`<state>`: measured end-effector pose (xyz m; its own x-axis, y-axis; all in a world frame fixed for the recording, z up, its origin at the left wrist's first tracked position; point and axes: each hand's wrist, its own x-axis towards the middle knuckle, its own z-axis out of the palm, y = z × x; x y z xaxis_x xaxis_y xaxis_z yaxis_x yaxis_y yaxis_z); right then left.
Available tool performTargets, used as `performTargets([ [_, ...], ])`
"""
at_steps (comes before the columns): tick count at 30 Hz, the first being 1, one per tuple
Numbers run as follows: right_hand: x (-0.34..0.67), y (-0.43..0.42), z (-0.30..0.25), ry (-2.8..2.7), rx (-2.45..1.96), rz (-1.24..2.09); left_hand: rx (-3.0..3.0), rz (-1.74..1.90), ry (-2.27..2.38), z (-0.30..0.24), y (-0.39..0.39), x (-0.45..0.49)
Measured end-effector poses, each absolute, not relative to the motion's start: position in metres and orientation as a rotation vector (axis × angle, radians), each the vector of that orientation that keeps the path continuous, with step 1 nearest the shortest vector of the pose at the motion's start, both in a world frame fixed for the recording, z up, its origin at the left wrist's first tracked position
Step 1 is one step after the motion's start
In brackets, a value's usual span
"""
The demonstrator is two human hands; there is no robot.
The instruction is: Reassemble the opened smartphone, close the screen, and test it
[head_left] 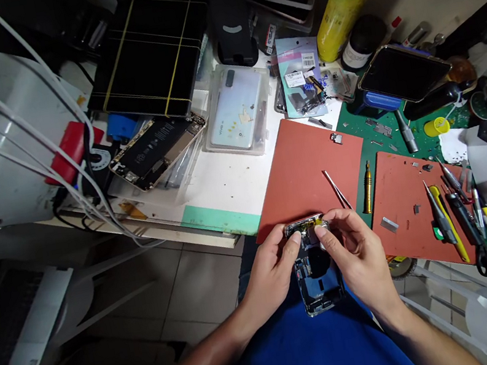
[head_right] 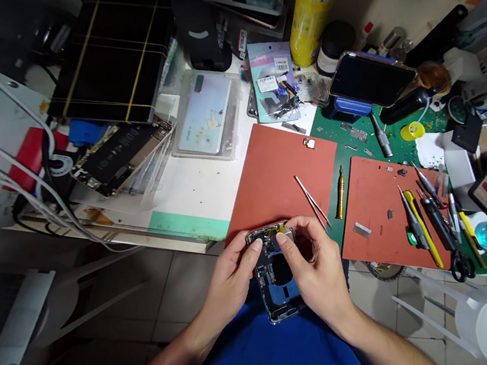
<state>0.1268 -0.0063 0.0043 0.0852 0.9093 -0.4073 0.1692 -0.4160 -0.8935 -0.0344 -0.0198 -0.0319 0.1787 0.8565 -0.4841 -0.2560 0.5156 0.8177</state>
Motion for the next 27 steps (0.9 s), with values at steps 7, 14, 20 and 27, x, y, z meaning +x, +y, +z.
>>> performTargets([
  [7, 0.1258, -0.0036, 0.0018, -1.025, -1.705, 1.374, 0.716, 0.863, 1.157, -0.0279, -0.0162, -0.0324],
  [14, 0.1259, -0.005, 0.0023, -1.033, -1.723, 1.37, 0.725, 0.83, 1.211, -0.0266, -0.0147, -0.0308],
  [20, 0.1255, -0.0031, 0.0029, -1.025, -1.729, 1.379, 0.737, 0.818, 1.243, -0.0319, -0.0161, -0.0308],
  [27, 0.1266, -0.0052, 0.0, -1.068, -1.756, 1.3, 0.75, 0.805, 1.242, -0.0349, -0.0179, -0.0318],
])
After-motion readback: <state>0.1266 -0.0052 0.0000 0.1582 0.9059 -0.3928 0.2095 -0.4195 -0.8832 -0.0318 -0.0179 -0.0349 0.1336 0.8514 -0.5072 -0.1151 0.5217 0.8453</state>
